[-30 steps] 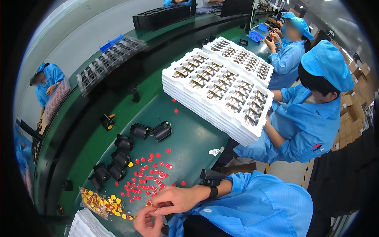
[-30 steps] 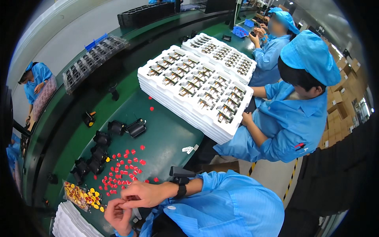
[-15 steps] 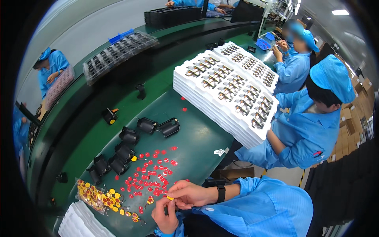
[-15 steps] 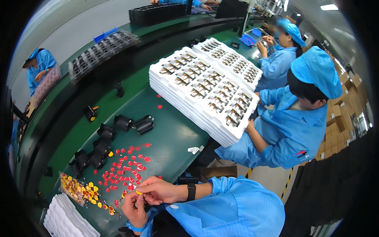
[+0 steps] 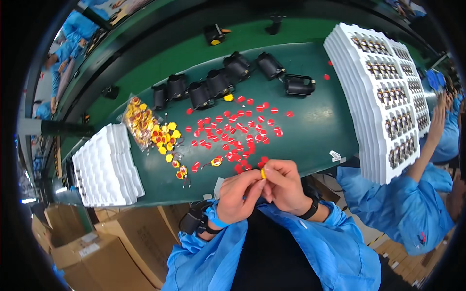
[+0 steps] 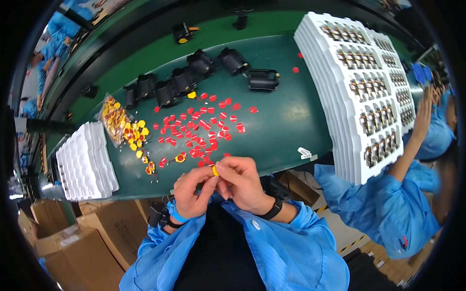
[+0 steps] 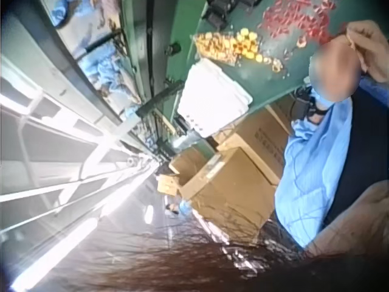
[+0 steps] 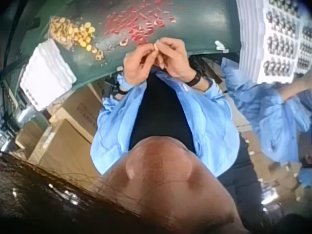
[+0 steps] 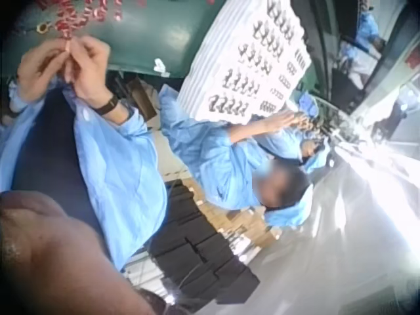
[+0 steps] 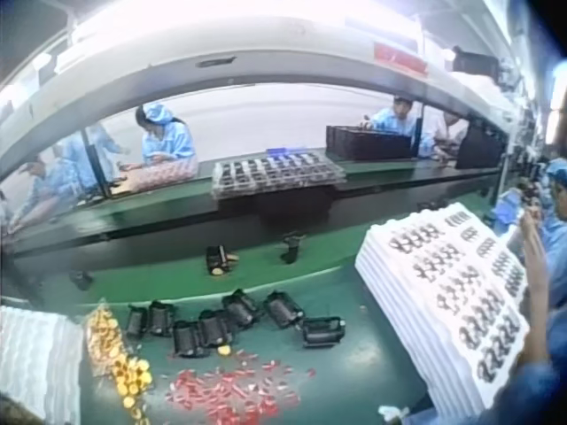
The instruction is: The person is seen assembling small electronic components on an assembly line, involving peeling and sticking small parts and placing them into larger housings.
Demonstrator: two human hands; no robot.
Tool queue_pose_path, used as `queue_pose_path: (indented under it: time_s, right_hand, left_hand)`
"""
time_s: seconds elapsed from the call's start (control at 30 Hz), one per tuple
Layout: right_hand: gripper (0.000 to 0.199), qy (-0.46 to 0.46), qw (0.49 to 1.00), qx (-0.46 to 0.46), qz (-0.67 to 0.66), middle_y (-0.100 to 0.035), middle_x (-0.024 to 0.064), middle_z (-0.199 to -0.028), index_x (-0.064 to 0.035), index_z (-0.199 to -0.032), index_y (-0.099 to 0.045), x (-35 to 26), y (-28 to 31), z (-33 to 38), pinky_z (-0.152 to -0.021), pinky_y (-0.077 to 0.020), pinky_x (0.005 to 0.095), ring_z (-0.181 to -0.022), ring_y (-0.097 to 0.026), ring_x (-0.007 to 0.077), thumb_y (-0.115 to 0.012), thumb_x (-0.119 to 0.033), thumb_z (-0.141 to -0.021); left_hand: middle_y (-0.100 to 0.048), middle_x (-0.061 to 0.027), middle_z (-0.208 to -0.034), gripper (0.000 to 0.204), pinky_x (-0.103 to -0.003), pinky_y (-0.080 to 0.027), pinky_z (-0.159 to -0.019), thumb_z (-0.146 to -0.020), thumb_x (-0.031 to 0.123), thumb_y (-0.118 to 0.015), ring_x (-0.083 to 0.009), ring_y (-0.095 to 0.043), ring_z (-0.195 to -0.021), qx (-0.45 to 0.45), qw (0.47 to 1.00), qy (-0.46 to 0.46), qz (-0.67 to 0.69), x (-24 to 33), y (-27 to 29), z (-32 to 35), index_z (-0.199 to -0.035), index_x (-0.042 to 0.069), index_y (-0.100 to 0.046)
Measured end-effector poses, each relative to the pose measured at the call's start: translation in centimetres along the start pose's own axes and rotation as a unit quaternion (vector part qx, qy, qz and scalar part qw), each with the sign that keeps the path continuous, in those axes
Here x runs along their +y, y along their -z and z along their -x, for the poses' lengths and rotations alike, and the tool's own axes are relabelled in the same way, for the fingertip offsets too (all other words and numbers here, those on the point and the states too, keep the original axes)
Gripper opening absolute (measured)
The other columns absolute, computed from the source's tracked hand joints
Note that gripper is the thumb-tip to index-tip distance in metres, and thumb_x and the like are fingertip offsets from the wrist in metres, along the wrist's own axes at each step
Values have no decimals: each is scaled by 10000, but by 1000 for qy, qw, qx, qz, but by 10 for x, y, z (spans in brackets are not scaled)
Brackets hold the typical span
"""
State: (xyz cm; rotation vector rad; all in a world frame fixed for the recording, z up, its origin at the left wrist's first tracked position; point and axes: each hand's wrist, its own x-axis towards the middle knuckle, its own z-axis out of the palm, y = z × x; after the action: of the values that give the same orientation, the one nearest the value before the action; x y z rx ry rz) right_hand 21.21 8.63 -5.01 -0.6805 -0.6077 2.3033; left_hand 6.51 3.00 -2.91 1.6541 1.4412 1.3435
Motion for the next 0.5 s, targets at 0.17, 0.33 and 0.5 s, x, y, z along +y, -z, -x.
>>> queue_pose_path:
  time_s: [0.17,0.33,0.5]
  right_hand:
    - [227,11,1000,-9,-7,-573,78,-595,16,-874,-616,-2,6,3,-440,-353,253,-444,-488,125,-551,-146,-1018]
    - [251,30,999,-17,-25,-565,85,-589,12,-862,-600,-3,11,3,-448,-356,260,-446,-477,127,-538,-167,-1027]
    - [258,39,999,-17,-13,-571,97,-597,4,-840,-586,-5,8,-3,-448,-360,261,-454,-483,132,-534,-165,-1029]
  left_hand:
    - [-700,-110,-775,151,-273,-549,-605,-913,-54,-632,-198,-726,-670,-21,999,-10,34,1,-4,-8,-1064,-60,-616]
    - [-682,-114,-755,116,-299,-529,-586,-930,-49,-598,-215,-706,-643,-29,998,-10,51,1,-8,-12,-1044,-58,-620]
    - [-673,-120,-757,111,-319,-503,-572,-917,-40,-613,-221,-677,-620,-10,999,-11,41,-2,-9,-13,-1026,-54,-630]
